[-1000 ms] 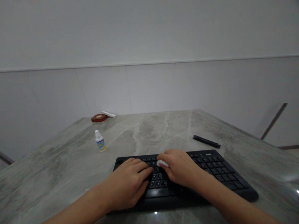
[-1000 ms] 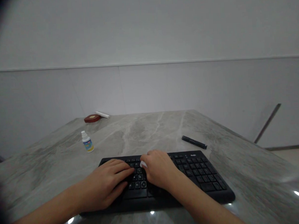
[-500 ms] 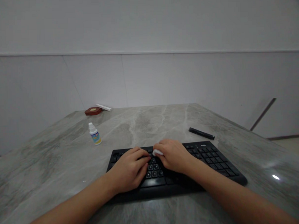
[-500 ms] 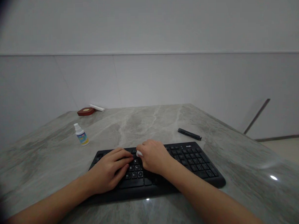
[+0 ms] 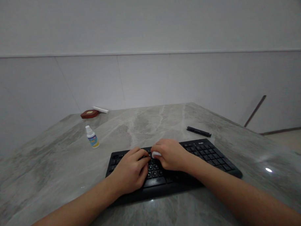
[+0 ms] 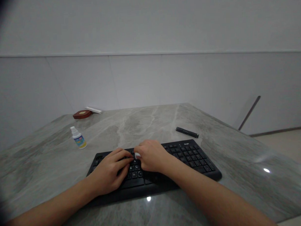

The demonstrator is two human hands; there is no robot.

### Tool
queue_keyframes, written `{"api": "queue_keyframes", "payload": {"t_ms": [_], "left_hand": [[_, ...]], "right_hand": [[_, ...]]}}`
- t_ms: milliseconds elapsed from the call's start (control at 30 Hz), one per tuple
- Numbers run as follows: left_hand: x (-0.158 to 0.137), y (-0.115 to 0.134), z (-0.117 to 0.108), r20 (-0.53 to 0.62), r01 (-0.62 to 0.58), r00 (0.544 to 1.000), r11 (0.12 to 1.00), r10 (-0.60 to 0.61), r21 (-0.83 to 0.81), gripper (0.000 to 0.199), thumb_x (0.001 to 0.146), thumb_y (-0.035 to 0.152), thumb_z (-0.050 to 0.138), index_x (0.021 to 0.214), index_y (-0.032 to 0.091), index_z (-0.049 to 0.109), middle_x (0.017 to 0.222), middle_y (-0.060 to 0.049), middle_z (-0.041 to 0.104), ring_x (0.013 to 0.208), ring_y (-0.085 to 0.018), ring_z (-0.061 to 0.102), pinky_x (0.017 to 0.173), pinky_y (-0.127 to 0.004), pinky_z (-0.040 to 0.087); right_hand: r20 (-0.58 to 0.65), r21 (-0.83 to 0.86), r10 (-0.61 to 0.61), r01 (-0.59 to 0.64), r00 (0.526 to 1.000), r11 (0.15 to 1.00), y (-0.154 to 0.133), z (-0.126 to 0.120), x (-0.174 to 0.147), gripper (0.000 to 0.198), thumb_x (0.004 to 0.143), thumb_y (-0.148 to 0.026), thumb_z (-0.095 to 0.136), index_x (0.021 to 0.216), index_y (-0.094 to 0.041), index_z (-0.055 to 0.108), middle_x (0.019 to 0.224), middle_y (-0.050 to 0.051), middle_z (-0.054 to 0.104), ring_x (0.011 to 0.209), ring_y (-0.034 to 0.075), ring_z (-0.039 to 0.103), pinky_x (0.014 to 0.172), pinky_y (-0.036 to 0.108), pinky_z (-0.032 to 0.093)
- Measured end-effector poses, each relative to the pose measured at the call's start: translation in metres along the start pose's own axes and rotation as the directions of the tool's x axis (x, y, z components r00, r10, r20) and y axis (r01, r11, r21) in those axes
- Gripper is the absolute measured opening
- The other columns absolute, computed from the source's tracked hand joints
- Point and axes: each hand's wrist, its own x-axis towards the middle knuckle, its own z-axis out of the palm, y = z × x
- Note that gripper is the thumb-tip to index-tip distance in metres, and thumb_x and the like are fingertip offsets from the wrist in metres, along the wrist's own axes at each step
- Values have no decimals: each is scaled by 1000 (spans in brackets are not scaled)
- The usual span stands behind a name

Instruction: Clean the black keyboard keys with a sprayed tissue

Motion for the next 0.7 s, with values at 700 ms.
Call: {"api": "queue_keyframes", "payload": {"t_ms": [700], "left_hand": [[-3, -1, 0, -3, 31, 1000, 998, -31, -47, 27, 93, 11, 44, 103, 9, 69, 100, -13, 64, 93, -24, 59, 83, -41, 56]], "right_hand": [[14, 65, 24, -24, 1000, 998, 2, -4, -3, 15, 88, -22, 56, 92, -19, 70, 89, 7, 73, 81, 20, 64, 66, 29, 36]]}}
